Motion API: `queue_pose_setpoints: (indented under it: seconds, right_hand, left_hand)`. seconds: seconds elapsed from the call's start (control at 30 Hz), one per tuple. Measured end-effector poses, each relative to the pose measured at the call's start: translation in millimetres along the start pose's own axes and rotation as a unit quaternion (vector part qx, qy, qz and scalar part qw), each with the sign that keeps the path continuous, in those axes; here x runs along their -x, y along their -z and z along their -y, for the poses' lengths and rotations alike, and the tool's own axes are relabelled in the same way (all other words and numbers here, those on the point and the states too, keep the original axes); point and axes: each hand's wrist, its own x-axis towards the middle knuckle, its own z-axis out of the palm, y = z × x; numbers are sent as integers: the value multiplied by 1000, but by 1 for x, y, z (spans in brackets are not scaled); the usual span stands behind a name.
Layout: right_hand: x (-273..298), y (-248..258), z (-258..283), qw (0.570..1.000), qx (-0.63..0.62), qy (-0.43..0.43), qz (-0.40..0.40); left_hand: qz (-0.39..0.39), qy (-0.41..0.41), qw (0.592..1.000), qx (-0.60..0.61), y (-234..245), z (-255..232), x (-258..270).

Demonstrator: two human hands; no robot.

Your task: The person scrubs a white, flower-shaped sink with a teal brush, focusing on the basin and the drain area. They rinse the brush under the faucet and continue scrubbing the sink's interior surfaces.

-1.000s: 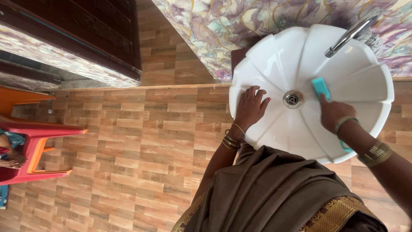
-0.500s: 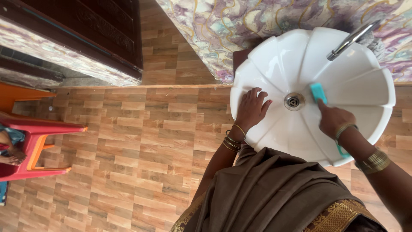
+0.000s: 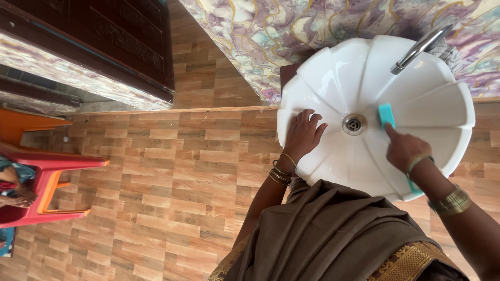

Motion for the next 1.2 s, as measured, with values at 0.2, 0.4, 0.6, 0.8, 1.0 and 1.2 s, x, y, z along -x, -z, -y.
queue_pose_setpoints:
  seconds: [0.2,0.4,0.6,0.8,1.0,1.2]
  right_hand:
    - [-29,-36,45,993,-39,107,-5]
    - [-17,-16,-9,995,-79,63,-19]
    - [-61,43,-38,977,-60,-38,-201]
    - [-53,-32,26,998,3,41,-38]
    - [-74,6,-7,996,38,-19,-82]
    - [-71,1,-6,989,-44,-21,-138]
  left_hand:
    - [-10,-11,1000,-16,0,-2,2]
    - [-11,-2,1000,1,1,-2,3]
    - [13,3,1000,-11,0,-3,-2]
    - [-5,1,1000,-9,-1,-1,3]
    - [1,11,1000,-5,1,-2,2]
    - [-4,5,1000,10,5,-4,-1]
